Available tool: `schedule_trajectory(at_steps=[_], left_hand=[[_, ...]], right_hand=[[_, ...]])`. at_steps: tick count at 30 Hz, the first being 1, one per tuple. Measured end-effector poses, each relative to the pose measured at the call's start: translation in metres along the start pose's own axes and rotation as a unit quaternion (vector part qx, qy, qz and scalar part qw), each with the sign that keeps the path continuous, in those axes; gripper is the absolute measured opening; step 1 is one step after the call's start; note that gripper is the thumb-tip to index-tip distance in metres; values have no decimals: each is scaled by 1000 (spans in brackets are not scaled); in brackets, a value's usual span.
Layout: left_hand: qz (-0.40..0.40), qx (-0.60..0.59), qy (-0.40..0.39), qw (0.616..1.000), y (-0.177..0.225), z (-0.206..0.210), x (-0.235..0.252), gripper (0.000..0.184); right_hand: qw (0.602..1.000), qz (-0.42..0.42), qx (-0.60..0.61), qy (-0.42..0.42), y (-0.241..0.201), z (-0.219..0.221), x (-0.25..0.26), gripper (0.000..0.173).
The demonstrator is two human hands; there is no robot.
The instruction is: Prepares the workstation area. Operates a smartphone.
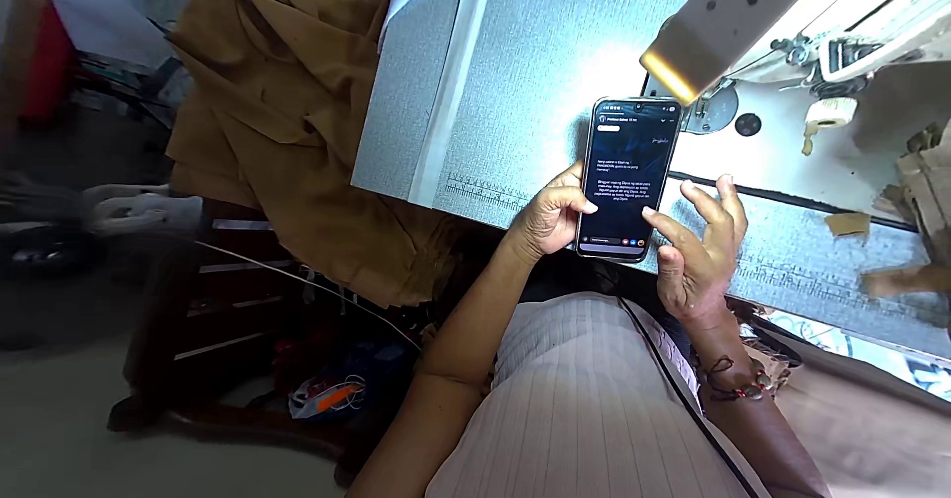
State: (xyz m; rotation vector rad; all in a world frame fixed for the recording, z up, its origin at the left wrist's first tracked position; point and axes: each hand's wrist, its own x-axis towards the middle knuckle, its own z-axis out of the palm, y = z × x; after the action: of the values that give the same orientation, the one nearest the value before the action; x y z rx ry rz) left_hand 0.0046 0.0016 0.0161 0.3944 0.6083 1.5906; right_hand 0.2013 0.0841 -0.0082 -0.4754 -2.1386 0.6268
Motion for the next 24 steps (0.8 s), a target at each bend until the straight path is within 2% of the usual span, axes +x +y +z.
schedule_trajectory(at_steps=[24], left_hand=[[5, 16, 7, 1000, 1, 2, 0, 42]], right_hand=[[1000, 0, 8, 5, 0, 0, 0, 53]])
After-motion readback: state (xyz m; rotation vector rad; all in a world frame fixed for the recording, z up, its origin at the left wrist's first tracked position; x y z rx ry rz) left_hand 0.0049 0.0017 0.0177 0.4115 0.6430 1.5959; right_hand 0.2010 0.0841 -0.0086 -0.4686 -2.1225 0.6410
